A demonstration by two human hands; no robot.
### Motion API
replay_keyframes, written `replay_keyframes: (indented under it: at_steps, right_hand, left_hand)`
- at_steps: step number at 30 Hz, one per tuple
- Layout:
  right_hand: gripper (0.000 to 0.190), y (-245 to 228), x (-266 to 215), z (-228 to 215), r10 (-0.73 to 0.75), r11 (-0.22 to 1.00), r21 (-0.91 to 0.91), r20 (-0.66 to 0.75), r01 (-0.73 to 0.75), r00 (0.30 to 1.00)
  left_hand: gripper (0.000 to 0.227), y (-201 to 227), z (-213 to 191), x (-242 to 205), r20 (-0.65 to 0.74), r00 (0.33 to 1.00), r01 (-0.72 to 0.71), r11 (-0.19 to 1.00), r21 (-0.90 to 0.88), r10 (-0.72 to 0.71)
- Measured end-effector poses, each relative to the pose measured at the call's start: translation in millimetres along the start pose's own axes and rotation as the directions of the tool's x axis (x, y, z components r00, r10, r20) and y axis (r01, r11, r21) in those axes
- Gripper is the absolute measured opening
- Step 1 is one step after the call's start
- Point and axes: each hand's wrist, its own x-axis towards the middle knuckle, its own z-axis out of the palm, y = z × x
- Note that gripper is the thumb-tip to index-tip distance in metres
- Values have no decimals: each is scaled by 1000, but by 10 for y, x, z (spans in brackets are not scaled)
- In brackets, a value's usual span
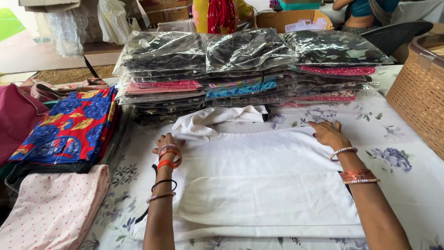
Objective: Folding various clothing items including white tank tops and red shirts at a garment factory station.
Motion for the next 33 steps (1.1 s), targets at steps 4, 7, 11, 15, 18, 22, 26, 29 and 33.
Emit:
replay_keyframes:
  at_steps: [4, 7, 11, 15, 18, 22, 26, 29, 33]
  right_hand:
    - [56, 59, 102, 36, 13, 1000, 4, 11, -13, 1000]
    - [48, 57, 66, 3, -17, 1000, 4, -88, 17, 996]
    - [28, 54, -187, -142, -88, 996, 6, -235, 91, 968]
    - [17, 164, -649, -324, -160, 982, 37, -344, 184, 925]
    - [14, 317, -1033, -319, -224, 957, 83, -401, 279, 888]
    - [14, 352, -1766, -324, -290, 934, 77, -411, 349, 864]
    - [16, 303, -2324, -218, -291, 941, 54, -380, 335, 878]
    - [19, 274, -2545, -113, -278, 941, 86, -353, 327, 893]
    - [24, 247, -2608, -16, -342, 903, 114, -389, 413, 855]
  left_hand:
    - [58, 96, -203, 131, 78, 990, 122, 986, -109, -114]
    - [49, 83, -354, 85, 206, 962, 220, 955, -197, -179]
    - [47, -284, -206, 255, 112, 992, -3, 897, -441, 58]
    - [41, -553, -430, 66, 43, 950, -231, 790, -568, 309]
    - [37, -709, -659, -336, 36, 908, -317, 743, -589, 417]
    - [33, -967, -771, -879, 61, 888, -342, 743, -575, 456]
    - [27, -1134, -742, -1246, 103, 894, -299, 752, -587, 436]
    - [27, -1166, -677, -1411, 149, 908, -230, 761, -607, 393]
    - [30, -1218, -602, -1387, -41, 879, -454, 810, -371, 474]
